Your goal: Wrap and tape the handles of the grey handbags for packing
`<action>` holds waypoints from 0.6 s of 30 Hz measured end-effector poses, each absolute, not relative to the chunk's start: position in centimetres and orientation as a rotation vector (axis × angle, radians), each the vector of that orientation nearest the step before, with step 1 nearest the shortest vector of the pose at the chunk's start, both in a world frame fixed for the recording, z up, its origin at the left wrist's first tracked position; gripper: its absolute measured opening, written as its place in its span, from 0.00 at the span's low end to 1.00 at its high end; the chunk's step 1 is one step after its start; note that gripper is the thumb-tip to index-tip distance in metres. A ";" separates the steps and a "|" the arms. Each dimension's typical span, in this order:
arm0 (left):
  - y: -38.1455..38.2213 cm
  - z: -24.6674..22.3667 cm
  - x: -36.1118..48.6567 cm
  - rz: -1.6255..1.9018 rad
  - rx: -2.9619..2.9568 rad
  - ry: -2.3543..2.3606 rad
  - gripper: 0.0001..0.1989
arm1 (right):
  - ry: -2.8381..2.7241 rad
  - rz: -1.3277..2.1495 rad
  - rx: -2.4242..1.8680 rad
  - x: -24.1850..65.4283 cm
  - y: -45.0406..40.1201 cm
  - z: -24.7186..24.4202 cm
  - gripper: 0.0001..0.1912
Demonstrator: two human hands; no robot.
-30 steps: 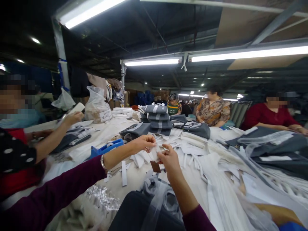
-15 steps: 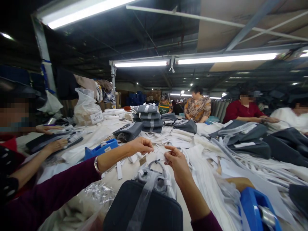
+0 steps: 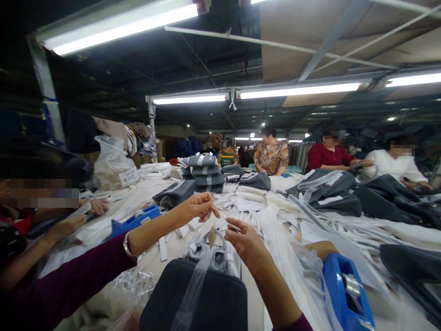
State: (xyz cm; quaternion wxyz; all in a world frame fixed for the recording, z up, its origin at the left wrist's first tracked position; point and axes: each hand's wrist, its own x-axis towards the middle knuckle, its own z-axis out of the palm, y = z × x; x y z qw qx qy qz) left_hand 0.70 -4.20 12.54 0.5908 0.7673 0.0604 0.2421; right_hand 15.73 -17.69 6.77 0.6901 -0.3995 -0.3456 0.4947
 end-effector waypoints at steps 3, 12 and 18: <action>-4.9 12.9 1.0 0.561 1.787 0.161 0.20 | -0.851 0.797 -1.053 15.4 -18.3 7.2 0.19; -6.3 13.8 2.1 0.779 1.584 0.025 0.16 | -0.713 0.997 -1.303 17.7 -18.8 4.0 0.19; -7.1 13.3 4.1 0.615 1.672 0.101 0.18 | -1.075 0.824 -1.167 18.6 -18.1 4.7 0.31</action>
